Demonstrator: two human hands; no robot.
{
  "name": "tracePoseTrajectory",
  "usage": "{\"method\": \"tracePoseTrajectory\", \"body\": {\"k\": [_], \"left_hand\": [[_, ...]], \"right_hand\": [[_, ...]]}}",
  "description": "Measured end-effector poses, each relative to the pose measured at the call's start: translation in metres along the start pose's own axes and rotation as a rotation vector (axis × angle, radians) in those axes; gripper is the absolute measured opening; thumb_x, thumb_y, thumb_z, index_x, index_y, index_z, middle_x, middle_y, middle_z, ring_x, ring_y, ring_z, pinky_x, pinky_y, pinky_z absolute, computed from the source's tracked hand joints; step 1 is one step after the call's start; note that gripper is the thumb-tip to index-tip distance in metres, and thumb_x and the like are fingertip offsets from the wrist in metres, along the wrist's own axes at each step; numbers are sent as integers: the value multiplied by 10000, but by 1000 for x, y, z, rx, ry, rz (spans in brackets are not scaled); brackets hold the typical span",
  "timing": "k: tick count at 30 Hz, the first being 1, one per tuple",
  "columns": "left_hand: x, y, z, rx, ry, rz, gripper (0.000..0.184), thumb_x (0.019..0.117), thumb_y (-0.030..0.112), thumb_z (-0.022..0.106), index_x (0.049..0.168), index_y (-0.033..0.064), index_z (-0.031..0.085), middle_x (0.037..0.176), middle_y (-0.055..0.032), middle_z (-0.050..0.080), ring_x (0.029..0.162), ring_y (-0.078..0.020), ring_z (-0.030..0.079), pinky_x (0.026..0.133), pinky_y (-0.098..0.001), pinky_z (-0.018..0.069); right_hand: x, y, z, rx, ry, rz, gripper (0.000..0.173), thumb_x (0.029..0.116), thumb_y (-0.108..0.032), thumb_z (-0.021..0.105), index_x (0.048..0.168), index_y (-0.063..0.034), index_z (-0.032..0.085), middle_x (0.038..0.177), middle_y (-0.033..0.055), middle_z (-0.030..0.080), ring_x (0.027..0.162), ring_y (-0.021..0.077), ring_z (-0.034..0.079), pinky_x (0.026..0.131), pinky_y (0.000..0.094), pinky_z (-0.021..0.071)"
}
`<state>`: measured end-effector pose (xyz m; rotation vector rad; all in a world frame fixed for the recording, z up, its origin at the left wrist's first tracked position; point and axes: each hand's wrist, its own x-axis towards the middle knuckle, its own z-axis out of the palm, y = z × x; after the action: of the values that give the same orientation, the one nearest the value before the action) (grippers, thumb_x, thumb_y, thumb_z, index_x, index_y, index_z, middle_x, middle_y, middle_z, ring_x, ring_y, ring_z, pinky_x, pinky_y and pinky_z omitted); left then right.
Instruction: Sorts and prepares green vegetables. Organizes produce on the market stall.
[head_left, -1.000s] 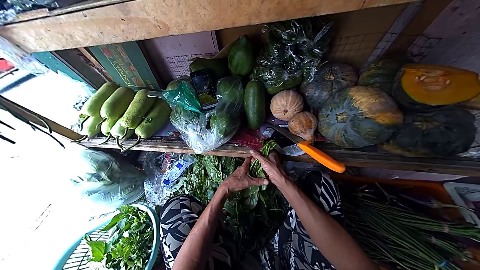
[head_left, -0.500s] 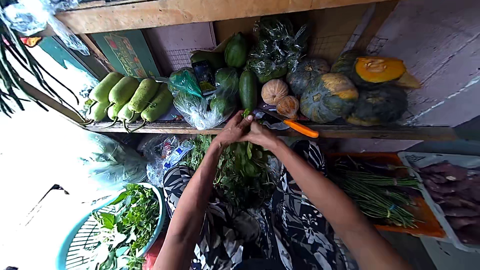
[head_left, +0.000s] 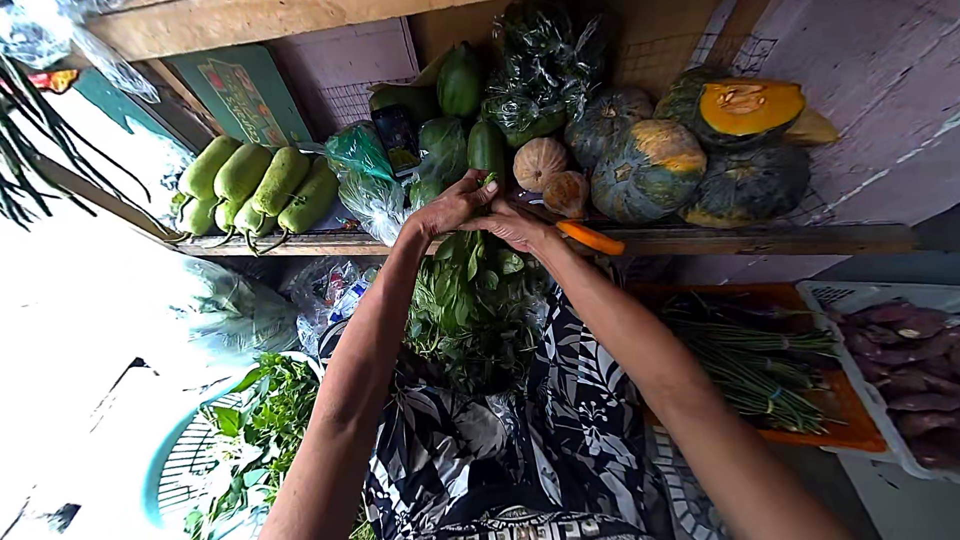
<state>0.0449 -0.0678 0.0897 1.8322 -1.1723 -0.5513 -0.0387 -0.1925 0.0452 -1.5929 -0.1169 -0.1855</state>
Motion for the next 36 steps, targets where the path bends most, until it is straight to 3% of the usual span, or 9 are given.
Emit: {"method": "tracePoseTrajectory", "body": {"k": [2, 4, 6, 9, 14, 17, 20, 26, 36], "left_hand": [[9, -17, 2, -32, 68, -54, 403, 1107, 287, 382, 1397, 25, 476, 1260, -125, 577, 1015, -118, 605, 846, -310, 522], [8, -34, 7, -86, 151, -71, 615, 1069, 361, 472, 1563, 41, 292, 1479, -193, 482, 1229, -238, 574, 966, -435, 518], [-6, -49, 20, -122, 214, -86, 908, 962, 422, 617, 1632, 69, 116, 1540, -187, 446, 1335, -260, 534, 1064, -450, 494], [-34, -73, 40, -107, 202, -119, 1120, 787, 277, 879, 1638, 154, 162, 1570, -125, 447, 1370, -259, 505, 1094, -460, 464], [-35, -110, 56, -187, 269, -227, 800, 887, 124, 786, 1552, 84, 343, 1363, -190, 599, 1209, -258, 619, 1030, -473, 512], [-44, -115, 55, -368, 358, -244, 620, 918, 102, 718, 1475, 62, 449, 1233, -130, 665, 1073, -169, 671, 952, -374, 564], [-52, -107, 44, -467, 351, -249, 494, 930, 64, 670, 1396, 37, 507, 1135, -65, 684, 980, -87, 678, 887, -288, 578], [-59, -118, 38, -538, 334, -259, 384, 932, 36, 632, 1305, 45, 538, 1047, 4, 690, 927, -31, 669, 855, -238, 571], [-55, -124, 49, -662, 348, -327, 149, 970, 49, 567, 1111, 78, 601, 875, 26, 691, 796, -31, 664, 755, -229, 569]], "right_hand": [[8, 9, 0, -44, 32, 47, 590, 916, -3, 707, 1443, 31, 443, 1338, 129, 588, 1197, 76, 579, 1045, 244, 471], [15, 19, -2, -95, 78, 100, 605, 935, -66, 715, 1466, 19, 439, 1405, 157, 564, 1277, 124, 553, 1103, 297, 442], [19, 31, -5, -135, 144, 125, 391, 959, -104, 691, 1303, 39, 572, 1234, 155, 646, 1138, 148, 614, 1015, 340, 494], [23, 46, -3, -12, 184, 117, 175, 993, -115, 646, 1116, 3, 608, 1001, 81, 637, 919, 103, 604, 867, 311, 515], [17, 68, 2, 187, 208, 154, 527, 928, -115, 727, 1355, 22, 451, 1215, 144, 578, 1098, 159, 577, 986, 330, 493], [13, 69, 0, 228, 129, 134, 366, 1016, -175, 574, 1342, -11, 545, 1270, 113, 618, 1111, 146, 606, 965, 342, 516], [15, 67, -2, 160, 71, 133, 310, 1025, -39, 482, 1308, 7, 598, 1289, 121, 626, 1115, 145, 601, 969, 342, 499], [22, 66, 7, 38, 118, 144, 295, 959, 37, 631, 1253, 60, 632, 1203, 156, 663, 1038, 132, 638, 927, 298, 525], [27, 84, 8, 121, 213, 104, 254, 946, 76, 584, 1195, 57, 628, 1081, 79, 653, 962, 60, 616, 884, 234, 519]]}}
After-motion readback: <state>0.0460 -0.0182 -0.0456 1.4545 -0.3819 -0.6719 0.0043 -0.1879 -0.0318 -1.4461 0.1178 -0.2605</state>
